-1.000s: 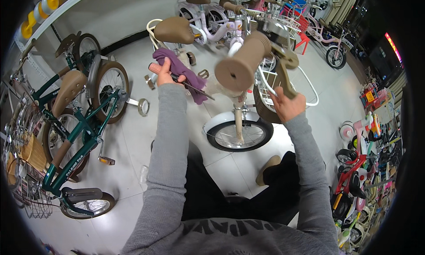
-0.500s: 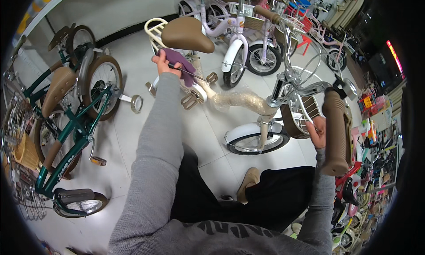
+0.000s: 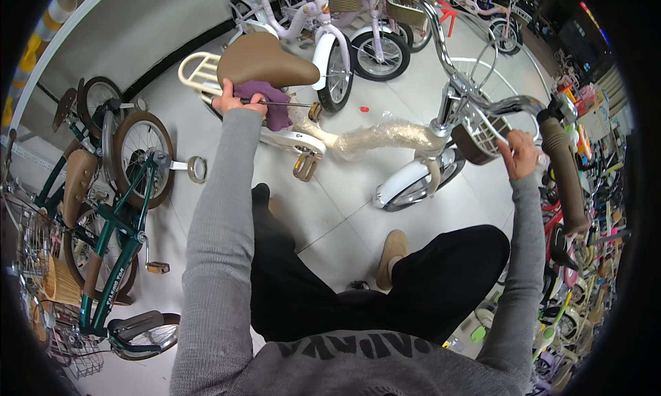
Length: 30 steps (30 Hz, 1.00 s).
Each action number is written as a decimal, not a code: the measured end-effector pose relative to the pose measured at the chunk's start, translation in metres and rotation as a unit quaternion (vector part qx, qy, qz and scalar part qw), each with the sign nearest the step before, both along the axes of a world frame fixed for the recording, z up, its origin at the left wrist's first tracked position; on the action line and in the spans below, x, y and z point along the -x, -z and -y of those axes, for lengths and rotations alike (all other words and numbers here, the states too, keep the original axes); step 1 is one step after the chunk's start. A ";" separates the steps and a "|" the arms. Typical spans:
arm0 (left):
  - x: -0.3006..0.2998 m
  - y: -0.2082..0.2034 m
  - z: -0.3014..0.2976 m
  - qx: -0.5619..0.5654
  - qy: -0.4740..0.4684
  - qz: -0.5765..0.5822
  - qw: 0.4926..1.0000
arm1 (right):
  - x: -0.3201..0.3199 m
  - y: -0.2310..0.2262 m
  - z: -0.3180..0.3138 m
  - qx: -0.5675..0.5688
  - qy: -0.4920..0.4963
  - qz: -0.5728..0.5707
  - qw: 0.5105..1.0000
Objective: The person assembles a white bicycle by tightening handlebar screws with a screwdriver, adjusting the seat post, and wiping the front basket with a purple cloth. The person works on the handlebars, seat, and basket in sequence.
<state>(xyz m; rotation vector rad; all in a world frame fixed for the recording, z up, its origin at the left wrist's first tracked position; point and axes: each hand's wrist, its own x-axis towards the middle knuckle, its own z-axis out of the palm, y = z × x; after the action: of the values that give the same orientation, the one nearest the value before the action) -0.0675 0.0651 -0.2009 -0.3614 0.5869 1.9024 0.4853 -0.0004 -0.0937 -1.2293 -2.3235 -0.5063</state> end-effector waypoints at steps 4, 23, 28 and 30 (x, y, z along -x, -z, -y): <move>-0.029 -0.006 0.036 0.015 0.008 0.040 0.999 | -0.031 0.001 -0.009 -0.006 0.031 0.019 0.999; -0.202 0.014 0.080 -0.067 0.321 -0.062 0.943 | -0.224 0.075 -0.112 0.023 0.414 -0.148 0.898; -0.252 0.011 0.099 -0.118 0.400 -0.077 0.906 | -0.107 0.084 -0.086 0.124 0.191 -0.404 0.886; -0.270 0.008 0.104 -0.109 0.437 -0.041 0.892 | -0.040 0.068 -0.075 0.227 0.019 -0.473 0.851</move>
<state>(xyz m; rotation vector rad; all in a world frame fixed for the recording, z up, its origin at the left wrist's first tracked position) 0.2028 -0.0386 -0.2093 0.1324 0.4676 1.0880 0.5256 0.0743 -0.1615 -1.3001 -1.5624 0.5888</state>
